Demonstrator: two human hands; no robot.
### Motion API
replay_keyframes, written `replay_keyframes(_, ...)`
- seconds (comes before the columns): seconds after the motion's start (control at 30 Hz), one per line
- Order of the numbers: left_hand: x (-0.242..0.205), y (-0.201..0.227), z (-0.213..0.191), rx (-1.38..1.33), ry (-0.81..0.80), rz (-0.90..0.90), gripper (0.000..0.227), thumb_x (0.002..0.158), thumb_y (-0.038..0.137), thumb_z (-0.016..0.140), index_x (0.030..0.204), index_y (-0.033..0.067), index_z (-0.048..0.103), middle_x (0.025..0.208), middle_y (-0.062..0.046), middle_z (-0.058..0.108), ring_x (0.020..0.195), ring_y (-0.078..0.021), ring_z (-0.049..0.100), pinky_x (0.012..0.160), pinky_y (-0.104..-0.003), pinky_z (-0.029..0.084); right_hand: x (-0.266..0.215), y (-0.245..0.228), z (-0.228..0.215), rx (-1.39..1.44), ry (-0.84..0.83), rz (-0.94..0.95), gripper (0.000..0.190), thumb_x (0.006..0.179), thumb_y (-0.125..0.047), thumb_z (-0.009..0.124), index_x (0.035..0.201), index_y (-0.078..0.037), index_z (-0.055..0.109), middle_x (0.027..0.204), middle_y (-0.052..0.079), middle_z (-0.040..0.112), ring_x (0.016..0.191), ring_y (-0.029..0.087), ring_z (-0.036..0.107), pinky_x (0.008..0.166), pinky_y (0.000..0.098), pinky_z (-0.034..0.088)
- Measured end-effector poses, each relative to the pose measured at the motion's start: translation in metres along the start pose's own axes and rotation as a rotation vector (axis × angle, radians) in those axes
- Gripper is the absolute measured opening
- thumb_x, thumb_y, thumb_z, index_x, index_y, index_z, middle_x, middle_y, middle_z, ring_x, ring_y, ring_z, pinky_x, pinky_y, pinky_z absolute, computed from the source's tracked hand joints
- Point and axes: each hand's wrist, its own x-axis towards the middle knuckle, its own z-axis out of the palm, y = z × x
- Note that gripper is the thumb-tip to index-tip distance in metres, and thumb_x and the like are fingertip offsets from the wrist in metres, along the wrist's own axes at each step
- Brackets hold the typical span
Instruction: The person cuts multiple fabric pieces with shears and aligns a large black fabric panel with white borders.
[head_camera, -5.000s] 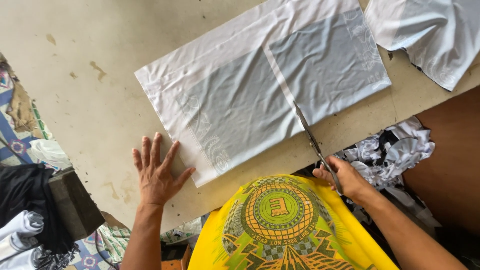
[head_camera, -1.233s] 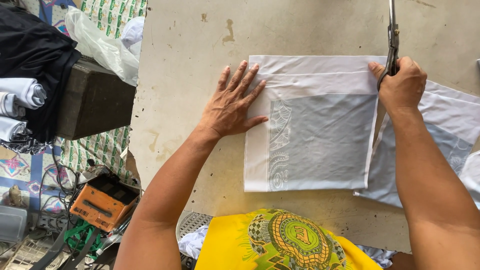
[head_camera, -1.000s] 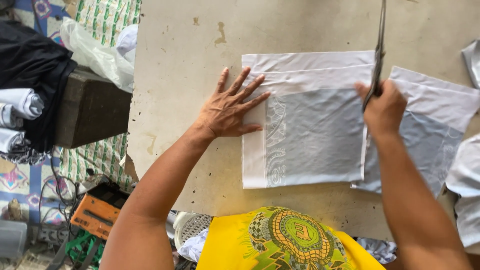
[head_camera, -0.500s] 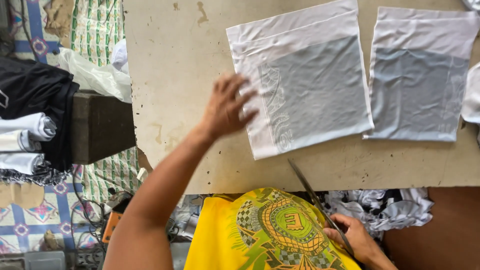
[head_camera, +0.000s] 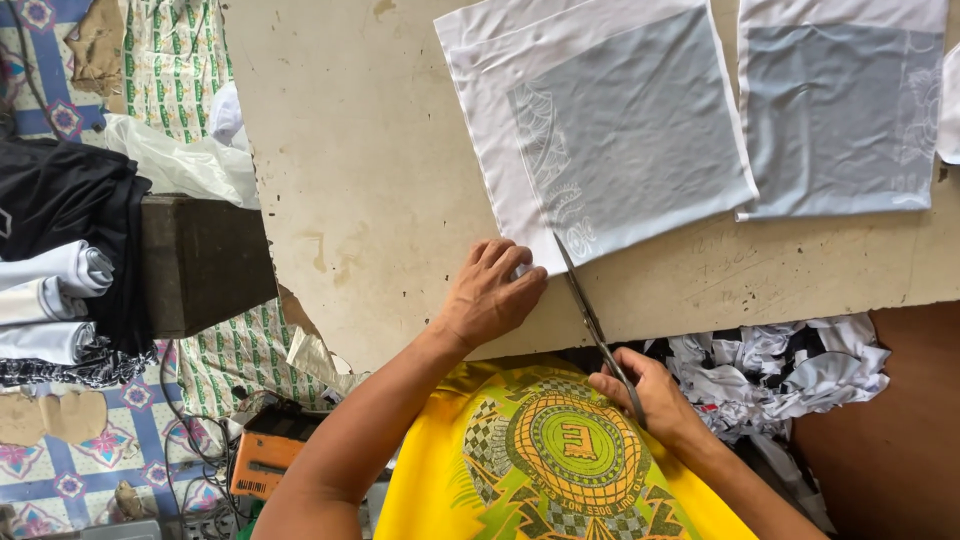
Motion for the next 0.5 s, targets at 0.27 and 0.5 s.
replay_keyframes(0.27,-0.019,-0.008,0.034,0.012,0.085,-0.035,0.005,0.089,0.018,0.072,0.091,0.0206,0.068,0.094,-0.007,0.058,0.096,-0.0295,0.063,0.088,-0.045,0.051,0.013,0.018,0.008,0.169,0.129,-0.243,0.042,0.077,-0.041,0.089,0.08,-0.002,0.073,0.057,0.011,0.056,0.056,0.019,0.059,0.049,0.0315,0.049)
replay_keyframes(0.5,-0.021,-0.008,0.036,0.024,0.04,-0.049,0.005,0.089,0.018,0.072,0.089,0.0212,0.068,0.094,-0.006,0.058,0.099,-0.0287,0.063,0.091,-0.045,0.051,0.002,0.004,0.014,0.166,0.197,-0.288,0.036,0.079,-0.03,0.09,0.07,-0.004,0.067,0.052,0.005,0.055,0.055,0.013,0.053,0.05,0.0255,0.039)
